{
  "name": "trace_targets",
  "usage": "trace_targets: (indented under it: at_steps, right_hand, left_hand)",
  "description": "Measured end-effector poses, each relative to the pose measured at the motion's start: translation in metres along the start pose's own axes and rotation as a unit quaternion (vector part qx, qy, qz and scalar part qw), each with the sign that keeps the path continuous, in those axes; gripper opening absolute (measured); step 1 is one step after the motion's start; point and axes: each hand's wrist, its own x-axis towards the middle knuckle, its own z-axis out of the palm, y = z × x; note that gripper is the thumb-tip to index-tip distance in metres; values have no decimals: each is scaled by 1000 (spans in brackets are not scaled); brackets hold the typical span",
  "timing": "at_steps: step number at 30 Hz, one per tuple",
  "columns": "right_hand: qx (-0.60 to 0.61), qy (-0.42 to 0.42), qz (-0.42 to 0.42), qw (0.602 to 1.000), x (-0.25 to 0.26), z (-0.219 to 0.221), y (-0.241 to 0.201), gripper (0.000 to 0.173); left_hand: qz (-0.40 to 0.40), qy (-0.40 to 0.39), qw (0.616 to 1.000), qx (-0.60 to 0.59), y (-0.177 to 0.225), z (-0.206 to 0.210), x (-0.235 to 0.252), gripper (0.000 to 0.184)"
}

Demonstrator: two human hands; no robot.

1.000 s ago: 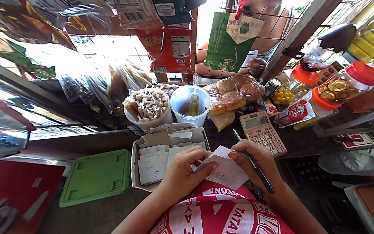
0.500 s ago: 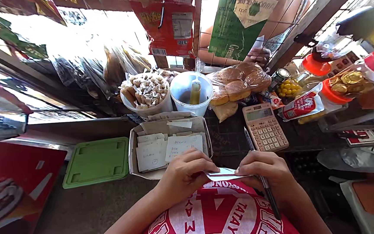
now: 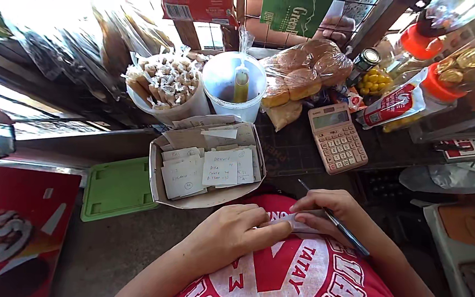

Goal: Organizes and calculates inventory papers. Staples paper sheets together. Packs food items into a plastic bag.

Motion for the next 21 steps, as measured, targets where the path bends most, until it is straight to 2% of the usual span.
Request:
trace_targets:
  at_steps: [4, 7, 11, 13, 16, 18, 21]
  right_hand:
    - [45, -12, 62, 997, -2, 0, 2, 34]
    - [60, -7, 78, 995, -4, 0, 2, 33]
    - [39, -10, 86, 996, -7, 0, 4, 31]
    - [-28, 16, 61, 998, -8, -3, 6, 27]
    - [-179, 111, -12, 978, -7, -12, 1, 17]
    - [-205, 99, -61, 972, -2, -14, -12, 15]
    - [-239, 33, -108, 964, 12, -3, -22, 20]
  left_hand:
    - [-22, -12, 1000, -13, 0, 0, -2, 15]
    - [-55, -14, 998, -21, 1, -1, -1, 16]
    - [-58, -10, 998, -12, 0, -1, -2, 19]
    - [-56, -3, 998, 1, -1, 1, -3, 19]
    - [-78, 7, 997, 24, -1, -1, 0, 20]
    - [-92, 15, 995, 44, -2, -3, 3, 22]
    - [-105, 30, 992, 66, -2, -5, 10, 22]
